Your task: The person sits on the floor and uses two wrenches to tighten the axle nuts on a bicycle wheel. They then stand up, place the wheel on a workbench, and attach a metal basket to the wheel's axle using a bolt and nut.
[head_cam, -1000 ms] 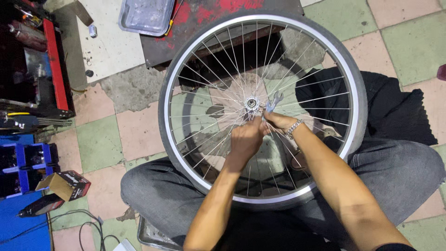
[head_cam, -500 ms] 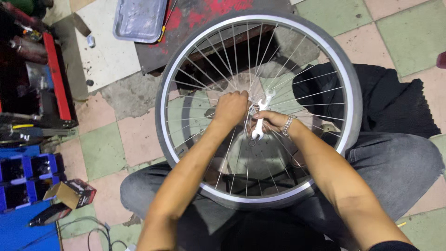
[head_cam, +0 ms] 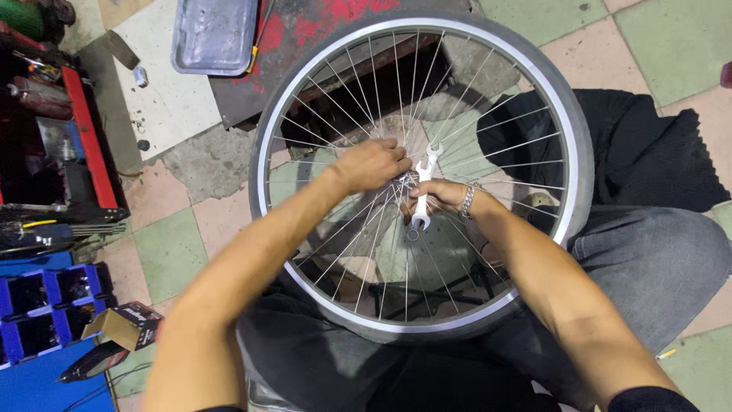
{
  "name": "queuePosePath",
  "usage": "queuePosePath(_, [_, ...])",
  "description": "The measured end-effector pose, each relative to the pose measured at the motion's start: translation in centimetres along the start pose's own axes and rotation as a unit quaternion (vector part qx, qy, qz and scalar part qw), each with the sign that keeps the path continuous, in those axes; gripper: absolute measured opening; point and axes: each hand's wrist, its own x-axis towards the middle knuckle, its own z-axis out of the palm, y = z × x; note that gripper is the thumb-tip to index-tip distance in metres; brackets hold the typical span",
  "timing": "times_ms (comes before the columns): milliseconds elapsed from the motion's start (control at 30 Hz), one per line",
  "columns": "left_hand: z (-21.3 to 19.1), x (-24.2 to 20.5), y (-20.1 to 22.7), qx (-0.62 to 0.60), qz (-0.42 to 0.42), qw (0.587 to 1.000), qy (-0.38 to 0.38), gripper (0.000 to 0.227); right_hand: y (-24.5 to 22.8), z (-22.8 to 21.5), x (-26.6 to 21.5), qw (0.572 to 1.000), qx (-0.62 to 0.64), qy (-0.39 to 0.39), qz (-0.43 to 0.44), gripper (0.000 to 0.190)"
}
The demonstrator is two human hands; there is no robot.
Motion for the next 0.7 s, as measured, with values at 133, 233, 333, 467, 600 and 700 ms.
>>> queuePosePath(133, [-1.7, 1.0, -1.1, 0.063, 0.125, 0.989, -0.057, 0.026, -0.1, -0.3, 0.1, 1.0, -0.012, 0.008, -0.003, 0.04])
queuePosePath(233, [-3.1, 0.8, 0.0, 0.026, 0.016, 0.999, -0.02, 0.019, 0.1, -0.3, 0.4, 0.999, -0.016, 0.033, 0.008, 0.038])
queuePosePath(333, [-3.6, 0.8, 2.2, 0.023, -0.195, 0.96, -0.198, 0.052, -0.1, -0.2, 0.3, 1.0, -0.002, -0.016, -0.006, 0.04])
queuePosePath(467, [-1.6, -0.6, 3.7, -0.016, -0.244, 0.969, 0.014, 0.045, -0.4, 0.3, -0.1, 1.0, -0.013, 0.004, -0.008, 0.041])
queuePosePath(600, [0.7, -0.3, 3.1, -0.014, -0.235, 0.969, 0.079, 0.027, -2.9, 3.5, -1.9, 0.984, -0.133, 0.12, 0.015, 0.043])
queuePosePath(700, [0.8, -0.3, 2.8, -0.037, -0.246, 0.966, 0.074, 0.026, -4.3, 6.3, -3.2, 0.891, -0.381, 0.234, 0.081, 0.057])
